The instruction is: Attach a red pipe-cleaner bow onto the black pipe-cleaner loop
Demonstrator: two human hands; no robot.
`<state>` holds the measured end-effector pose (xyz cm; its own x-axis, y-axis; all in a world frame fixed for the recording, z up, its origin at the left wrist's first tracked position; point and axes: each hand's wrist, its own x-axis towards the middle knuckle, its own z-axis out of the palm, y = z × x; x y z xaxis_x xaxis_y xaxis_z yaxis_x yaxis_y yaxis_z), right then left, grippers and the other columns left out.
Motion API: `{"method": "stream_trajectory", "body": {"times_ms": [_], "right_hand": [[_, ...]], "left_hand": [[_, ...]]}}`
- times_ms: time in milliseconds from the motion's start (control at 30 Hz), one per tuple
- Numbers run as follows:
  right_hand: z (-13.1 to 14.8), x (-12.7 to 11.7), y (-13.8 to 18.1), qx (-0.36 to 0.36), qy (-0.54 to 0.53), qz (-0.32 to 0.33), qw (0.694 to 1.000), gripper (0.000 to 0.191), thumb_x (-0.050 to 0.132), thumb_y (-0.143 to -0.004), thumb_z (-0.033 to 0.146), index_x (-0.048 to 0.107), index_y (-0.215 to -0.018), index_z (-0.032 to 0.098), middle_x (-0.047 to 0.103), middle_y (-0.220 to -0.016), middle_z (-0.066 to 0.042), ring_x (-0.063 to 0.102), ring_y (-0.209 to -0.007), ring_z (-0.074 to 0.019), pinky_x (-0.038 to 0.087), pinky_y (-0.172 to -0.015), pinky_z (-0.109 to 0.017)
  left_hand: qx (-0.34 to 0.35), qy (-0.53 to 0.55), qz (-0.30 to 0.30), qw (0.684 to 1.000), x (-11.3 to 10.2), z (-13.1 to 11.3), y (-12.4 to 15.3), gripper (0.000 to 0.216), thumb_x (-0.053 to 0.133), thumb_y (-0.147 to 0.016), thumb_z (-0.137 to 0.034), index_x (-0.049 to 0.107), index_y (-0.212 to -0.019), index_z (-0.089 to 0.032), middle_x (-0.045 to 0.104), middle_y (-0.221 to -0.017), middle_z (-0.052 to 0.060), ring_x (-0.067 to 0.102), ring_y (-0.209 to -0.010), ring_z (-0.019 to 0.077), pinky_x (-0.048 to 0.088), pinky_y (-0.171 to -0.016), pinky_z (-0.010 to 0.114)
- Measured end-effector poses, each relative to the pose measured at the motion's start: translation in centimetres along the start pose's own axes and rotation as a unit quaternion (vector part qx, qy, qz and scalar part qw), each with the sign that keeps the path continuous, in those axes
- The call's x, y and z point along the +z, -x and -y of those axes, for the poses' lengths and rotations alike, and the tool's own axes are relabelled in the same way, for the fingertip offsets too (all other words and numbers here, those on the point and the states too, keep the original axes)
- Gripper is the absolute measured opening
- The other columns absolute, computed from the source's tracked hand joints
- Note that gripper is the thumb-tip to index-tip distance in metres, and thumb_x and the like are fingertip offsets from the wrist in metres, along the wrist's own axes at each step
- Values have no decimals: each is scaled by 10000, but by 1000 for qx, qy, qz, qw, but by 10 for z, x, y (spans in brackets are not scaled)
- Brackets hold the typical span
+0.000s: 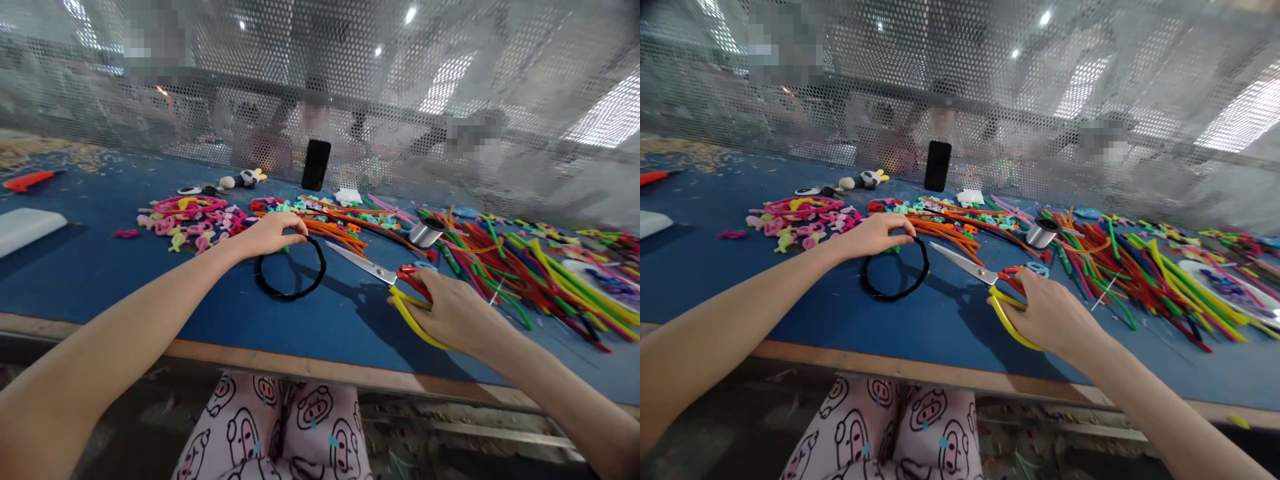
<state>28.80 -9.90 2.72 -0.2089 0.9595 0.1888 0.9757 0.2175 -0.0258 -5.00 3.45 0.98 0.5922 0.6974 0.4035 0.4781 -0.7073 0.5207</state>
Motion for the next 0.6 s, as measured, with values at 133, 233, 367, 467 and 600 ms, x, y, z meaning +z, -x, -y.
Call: {"method": "stream_trajectory", "body": {"times_ms": [133, 233, 367, 467, 600], "right_hand": [[1, -5, -5, -40, -38, 11, 998, 311, 557, -843, 557, 532, -837, 247, 667, -727, -101, 595, -624, -266, 374, -594, -351], [-3, -8, -10, -52, -95, 49, 993, 337, 575, -846, 566, 570, -798, 233, 575, -599, -32, 494, -522, -197, 329, -537, -315], [-8, -14, -15, -46, -200, 144, 968, 378, 587, -848, 597, 624, -796, 225, 550, -635, -15, 473, -560, -177, 331, -516, -295], [-7, -19, -18, -36, -259, 188, 947, 384, 607, -837, 613, 637, -794, 232, 518, -639, -3, 409, -513, -150, 310, -474, -292], [-5, -21, -21, -24, -302, 213, 929, 396, 611, -841, 610, 590, -734, 229, 456, -606, 13, 318, -455, -116, 256, -416, -281]], "left_hand": [[6, 66, -37, 997, -7, -11, 2, 175, 678, -838, -346, 719, -902, -188, 722, -939, 51, 652, -893, 189, 484, -846, 318], [8, 106, -52, 993, -10, -19, 3, 180, 707, -812, -338, 734, -884, -175, 713, -901, 54, 642, -842, 182, 485, -794, 314], [13, 126, -60, 990, -11, -24, 3, 158, 729, -799, -336, 746, -844, -186, 710, -885, 53, 635, -812, 170, 488, -780, 314], [23, 130, -58, 990, -11, -25, 3, 157, 729, -817, -344, 753, -853, -194, 708, -897, 58, 646, -834, 176, 495, -798, 321], [40, 128, -64, 989, -11, -23, 3, 145, 723, -838, -330, 758, -872, -194, 712, -908, 58, 657, -867, 180, 498, -833, 322]]}}
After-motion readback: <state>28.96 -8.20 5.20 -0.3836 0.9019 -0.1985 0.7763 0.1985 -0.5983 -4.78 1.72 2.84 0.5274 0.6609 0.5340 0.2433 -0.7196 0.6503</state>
